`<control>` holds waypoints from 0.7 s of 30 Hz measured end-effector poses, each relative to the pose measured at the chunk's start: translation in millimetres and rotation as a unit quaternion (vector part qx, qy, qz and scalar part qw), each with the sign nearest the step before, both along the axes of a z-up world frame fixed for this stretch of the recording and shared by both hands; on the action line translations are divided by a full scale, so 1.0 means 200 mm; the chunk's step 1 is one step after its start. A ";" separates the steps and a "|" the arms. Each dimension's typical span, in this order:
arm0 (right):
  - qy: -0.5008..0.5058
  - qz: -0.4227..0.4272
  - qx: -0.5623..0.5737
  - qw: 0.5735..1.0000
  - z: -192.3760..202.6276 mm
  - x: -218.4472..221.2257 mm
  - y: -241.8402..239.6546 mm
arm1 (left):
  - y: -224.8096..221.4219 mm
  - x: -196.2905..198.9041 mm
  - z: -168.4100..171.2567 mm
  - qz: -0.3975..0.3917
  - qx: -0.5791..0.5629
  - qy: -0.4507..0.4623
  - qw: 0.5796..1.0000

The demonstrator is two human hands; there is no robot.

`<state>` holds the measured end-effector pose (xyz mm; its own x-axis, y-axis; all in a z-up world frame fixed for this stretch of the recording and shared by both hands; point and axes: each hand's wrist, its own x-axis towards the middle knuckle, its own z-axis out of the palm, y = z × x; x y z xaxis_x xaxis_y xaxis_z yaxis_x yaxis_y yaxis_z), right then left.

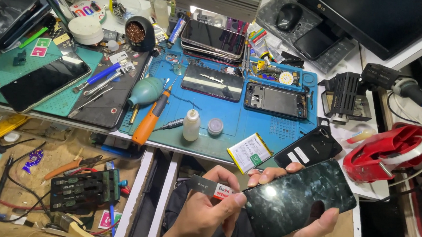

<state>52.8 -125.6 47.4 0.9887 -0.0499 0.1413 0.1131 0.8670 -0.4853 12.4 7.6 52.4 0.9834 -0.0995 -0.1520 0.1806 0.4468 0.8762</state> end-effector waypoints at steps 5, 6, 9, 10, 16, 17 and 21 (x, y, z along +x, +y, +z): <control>0.027 -0.002 -0.007 1.000 -0.02 0.02 -0.03 | 0.01 0.01 -0.01 0.046 -0.020 -0.045 0.998; 0.040 -0.013 -0.011 0.999 -0.04 0.03 -0.04 | 0.01 0.01 -0.01 0.075 -0.021 -0.067 0.995; 0.061 -0.023 -0.007 0.998 -0.06 0.04 -0.05 | 0.04 -0.01 -0.03 0.149 -0.006 -0.074 0.986; 0.067 -0.022 0.000 0.998 -0.06 0.04 -0.06 | 0.04 -0.02 -0.05 0.195 0.010 -0.060 0.979; 0.055 -0.011 -0.009 0.998 -0.01 0.03 -0.06 | 0.11 -0.12 0.03 0.121 0.096 -0.096 0.983; 0.055 -0.012 -0.008 0.998 0.00 0.03 -0.06 | 0.08 -0.15 0.03 0.120 0.097 -0.096 0.983; 0.037 -0.057 -0.022 0.997 0.01 0.02 -0.04 | 0.00 -0.26 -0.04 0.023 -0.018 0.217 0.976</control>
<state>56.4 -132.6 50.2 0.9846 -0.1586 0.0736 0.1732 0.8283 -0.5328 -40.5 6.8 44.3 0.8306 -0.0694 -0.5526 0.5103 0.4922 0.7052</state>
